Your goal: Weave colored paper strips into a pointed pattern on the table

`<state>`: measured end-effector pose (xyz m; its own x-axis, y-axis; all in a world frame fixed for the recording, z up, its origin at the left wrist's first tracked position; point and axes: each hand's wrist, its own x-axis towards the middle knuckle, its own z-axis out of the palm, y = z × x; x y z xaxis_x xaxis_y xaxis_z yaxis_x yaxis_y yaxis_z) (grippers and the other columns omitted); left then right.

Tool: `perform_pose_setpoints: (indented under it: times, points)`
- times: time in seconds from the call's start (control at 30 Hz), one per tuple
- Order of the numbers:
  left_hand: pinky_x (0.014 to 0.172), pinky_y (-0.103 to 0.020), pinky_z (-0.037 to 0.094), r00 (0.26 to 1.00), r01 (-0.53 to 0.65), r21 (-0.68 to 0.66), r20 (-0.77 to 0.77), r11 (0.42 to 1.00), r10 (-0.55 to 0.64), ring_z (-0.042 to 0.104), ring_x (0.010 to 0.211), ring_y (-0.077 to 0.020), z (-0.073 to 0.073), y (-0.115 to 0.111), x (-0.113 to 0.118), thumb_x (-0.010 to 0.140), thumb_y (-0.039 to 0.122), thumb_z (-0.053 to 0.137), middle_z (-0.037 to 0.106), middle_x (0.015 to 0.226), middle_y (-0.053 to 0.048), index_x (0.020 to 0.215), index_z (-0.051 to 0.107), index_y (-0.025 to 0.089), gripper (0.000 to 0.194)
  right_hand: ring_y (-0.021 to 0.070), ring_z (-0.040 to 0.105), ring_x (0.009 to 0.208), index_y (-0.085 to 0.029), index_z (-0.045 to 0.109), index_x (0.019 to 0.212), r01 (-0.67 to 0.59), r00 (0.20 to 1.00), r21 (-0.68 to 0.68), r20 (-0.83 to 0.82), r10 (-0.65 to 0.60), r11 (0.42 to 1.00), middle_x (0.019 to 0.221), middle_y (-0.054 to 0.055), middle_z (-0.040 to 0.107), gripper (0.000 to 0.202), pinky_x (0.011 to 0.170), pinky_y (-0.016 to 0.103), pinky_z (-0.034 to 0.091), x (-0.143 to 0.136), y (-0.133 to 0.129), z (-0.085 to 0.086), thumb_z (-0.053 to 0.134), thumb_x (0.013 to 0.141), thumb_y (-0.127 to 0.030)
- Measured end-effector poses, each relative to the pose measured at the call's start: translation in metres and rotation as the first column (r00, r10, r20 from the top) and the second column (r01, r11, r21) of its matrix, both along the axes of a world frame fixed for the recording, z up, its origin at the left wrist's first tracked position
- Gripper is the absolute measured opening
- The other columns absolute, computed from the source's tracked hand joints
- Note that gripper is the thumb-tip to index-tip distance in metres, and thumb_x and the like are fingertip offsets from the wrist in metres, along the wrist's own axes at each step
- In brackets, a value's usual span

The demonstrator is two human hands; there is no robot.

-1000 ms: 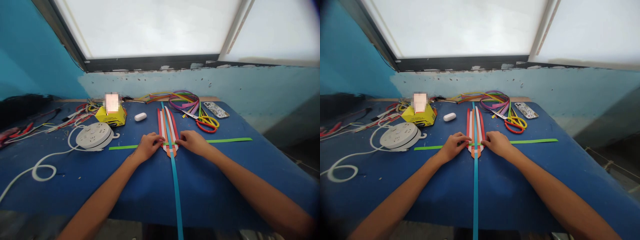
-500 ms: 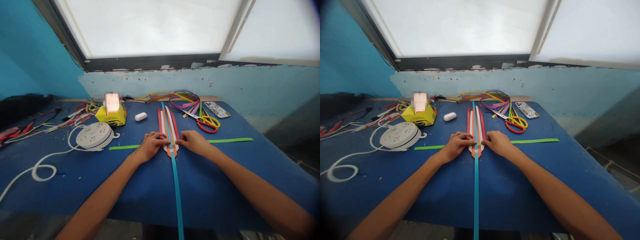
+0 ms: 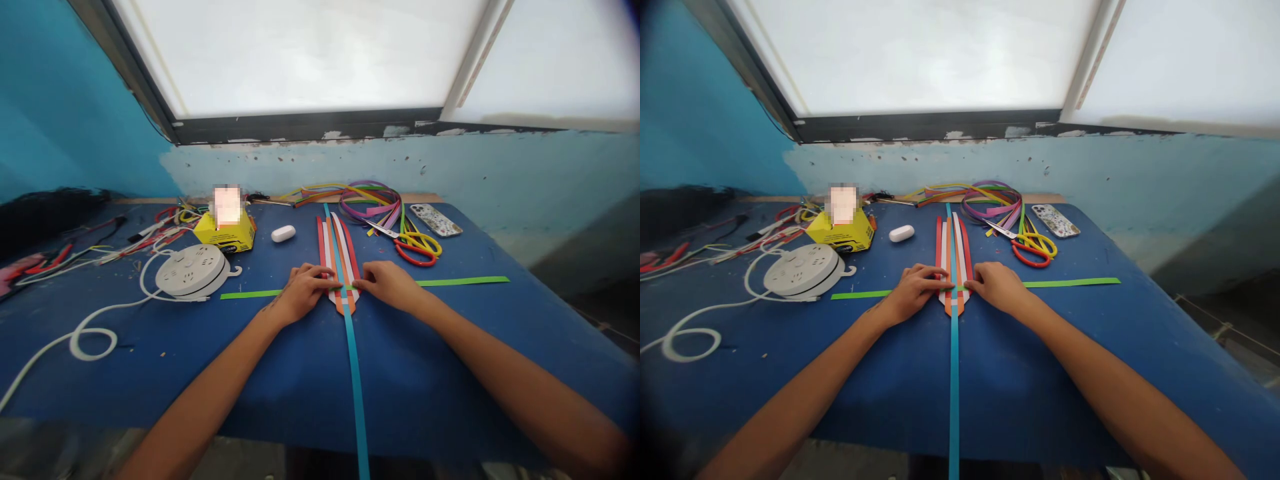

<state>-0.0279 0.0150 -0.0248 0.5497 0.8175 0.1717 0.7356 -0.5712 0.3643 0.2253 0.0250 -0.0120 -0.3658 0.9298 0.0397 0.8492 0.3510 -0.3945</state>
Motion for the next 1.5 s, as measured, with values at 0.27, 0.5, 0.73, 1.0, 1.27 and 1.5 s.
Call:
perform_pose_setpoints:
  times: [0.27, 0.5, 0.73, 1.0, 1.27, 1.5]
  points:
    - [0.102, -0.046, 0.036, 1.0, 0.015, -0.036, 0.004, 0.999, -0.015, 0.055, 0.12, -0.0258, 0.007, -0.002, 0.001, 0.096, 0.014, 0.055, 0.067, 0.136, 0.003, 0.12, 0.075, 0.044, 0.043, 0.0179, 0.059, 0.072, -0.021, 0.059, 0.074, 0.013, 1.0, 0.002, -0.006, -0.013, 1.0, 0.081, 0.004, 0.07, 0.03, 0.06, 0.029, 0.032, 0.0, 0.0, 0.0, 0.067, 0.093, -0.043]
    - [0.104, -0.05, 0.036, 1.0, 0.001, -0.022, 0.011, 1.0, -0.001, 0.052, 0.129, -0.0294, 0.009, -0.008, 0.0, 0.099, 0.031, 0.06, 0.061, 0.144, 0.0, 0.123, 0.073, 0.043, 0.029, 0.0169, 0.06, 0.075, -0.021, 0.059, 0.078, -0.022, 0.999, 0.032, -0.029, 0.023, 0.999, 0.085, 0.004, 0.067, 0.024, 0.064, 0.028, 0.037, -0.003, -0.002, 0.0, 0.068, 0.094, -0.036]
    - [0.119, -0.057, 0.022, 0.999, 0.041, -0.036, -0.019, 0.999, -0.042, 0.041, 0.148, -0.0283, 0.008, -0.009, 0.001, 0.1, 0.028, 0.058, 0.052, 0.156, -0.001, 0.125, 0.07, 0.037, 0.029, 0.0224, 0.063, 0.091, -0.018, 0.067, 0.092, -0.169, 0.986, 0.26, 0.044, 0.163, 0.951, 0.096, 0.007, 0.067, 0.01, 0.081, 0.034, 0.046, -0.008, -0.026, 0.005, 0.061, 0.099, -0.022]
    - [0.124, -0.046, 0.026, 0.994, 0.108, -0.085, 0.01, 0.99, -0.108, 0.046, 0.146, -0.0195, 0.011, -0.008, 0.001, 0.101, 0.022, 0.052, 0.052, 0.156, -0.002, 0.137, 0.06, 0.032, 0.038, 0.0288, 0.057, 0.133, -0.017, 0.056, 0.144, -0.11, 0.991, 0.479, -0.011, 0.132, 0.871, 0.146, 0.012, 0.061, 0.048, 0.104, 0.044, 0.05, -0.033, -0.155, -0.017, 0.053, 0.103, -0.041]
    - [0.123, -0.05, 0.025, 0.986, 0.132, -0.031, -0.096, 0.991, -0.134, 0.042, 0.148, -0.0228, 0.011, -0.01, 0.004, 0.101, 0.015, 0.044, 0.041, 0.163, 0.001, 0.145, 0.055, 0.044, 0.054, 0.0265, 0.056, 0.138, -0.016, 0.061, 0.142, 0.008, 1.0, 0.435, -0.023, 0.003, 0.9, 0.151, 0.007, 0.057, 0.046, 0.113, 0.045, 0.048, -0.056, -0.158, -0.035, 0.049, 0.105, -0.04]
    - [0.122, -0.058, 0.019, 0.987, 0.145, 0.05, -0.085, 0.988, -0.14, 0.045, 0.145, -0.0249, 0.016, -0.006, 0.001, 0.104, 0.024, 0.048, 0.04, 0.164, 0.002, 0.146, 0.051, 0.049, 0.049, 0.025, 0.054, 0.14, -0.017, 0.06, 0.143, 0.022, 0.999, 0.388, -0.038, -0.008, 0.921, 0.151, 0.005, 0.057, 0.045, 0.116, 0.046, 0.046, -0.055, -0.161, -0.031, 0.05, 0.105, -0.039]
